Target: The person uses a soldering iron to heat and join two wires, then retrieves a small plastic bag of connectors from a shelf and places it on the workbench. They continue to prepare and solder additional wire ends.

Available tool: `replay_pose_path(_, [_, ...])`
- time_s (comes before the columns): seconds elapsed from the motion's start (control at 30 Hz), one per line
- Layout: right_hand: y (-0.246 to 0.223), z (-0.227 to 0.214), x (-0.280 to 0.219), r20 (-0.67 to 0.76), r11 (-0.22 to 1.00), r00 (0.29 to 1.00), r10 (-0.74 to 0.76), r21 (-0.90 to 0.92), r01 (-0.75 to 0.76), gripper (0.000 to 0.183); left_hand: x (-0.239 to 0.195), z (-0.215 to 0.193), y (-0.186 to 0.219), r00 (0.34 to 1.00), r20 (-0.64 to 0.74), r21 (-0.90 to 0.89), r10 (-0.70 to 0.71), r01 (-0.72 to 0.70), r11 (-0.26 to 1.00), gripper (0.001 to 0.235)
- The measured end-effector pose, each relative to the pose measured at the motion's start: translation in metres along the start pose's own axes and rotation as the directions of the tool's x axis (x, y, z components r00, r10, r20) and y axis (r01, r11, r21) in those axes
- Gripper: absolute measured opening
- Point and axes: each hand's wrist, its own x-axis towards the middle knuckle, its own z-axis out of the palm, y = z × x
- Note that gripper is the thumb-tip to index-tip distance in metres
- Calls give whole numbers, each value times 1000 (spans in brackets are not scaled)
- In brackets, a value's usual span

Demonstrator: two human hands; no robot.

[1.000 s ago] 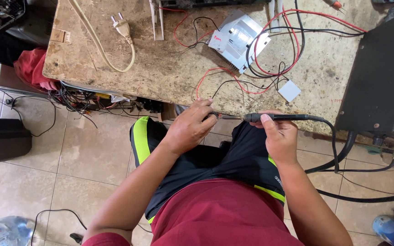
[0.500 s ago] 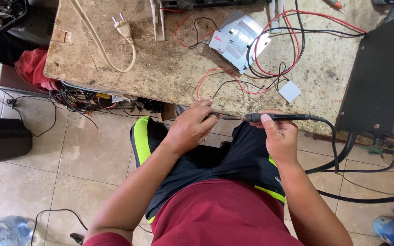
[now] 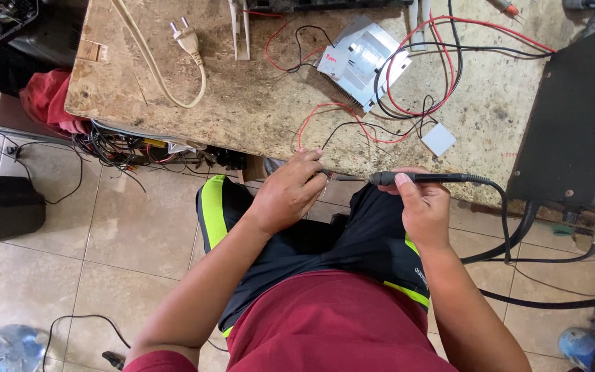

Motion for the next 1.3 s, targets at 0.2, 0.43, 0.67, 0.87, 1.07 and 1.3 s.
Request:
replay_pose_path(0.2, [2, 0, 0, -3, 1000, 1000, -1, 5, 1, 15, -2, 1, -2, 1000, 22, -15, 9, -9, 1000, 12])
replay_pose_path(0.43, [-2, 1, 0, -2, 1000, 1000, -2, -9, 2, 15, -6, 6, -4, 1000, 20, 3, -1, 1, 1000, 11])
replay_pose_path(0.67, [-2, 2, 0, -10, 1000, 1000, 10, 2, -10, 15, -4, 5, -1, 1000, 8, 72, -4, 3, 997, 12])
replay_pose_path(0.87, [6, -2, -1, 1, 1000, 1000, 17, 16, -17, 17, -4, 6, -1, 1000, 1, 59, 2, -2, 998, 13])
replay_pose_path(1.07, [4, -2, -1, 2, 999, 1000, 24, 28, -24, 17, -4, 6, -1, 1000, -5, 56, 4, -4, 998, 14])
replay_pose_path(1.3, [4, -1, 0, -4, 1000, 1000, 20, 24, -20, 17, -3, 5, 0, 1000, -7, 51, -3, 3, 999, 12])
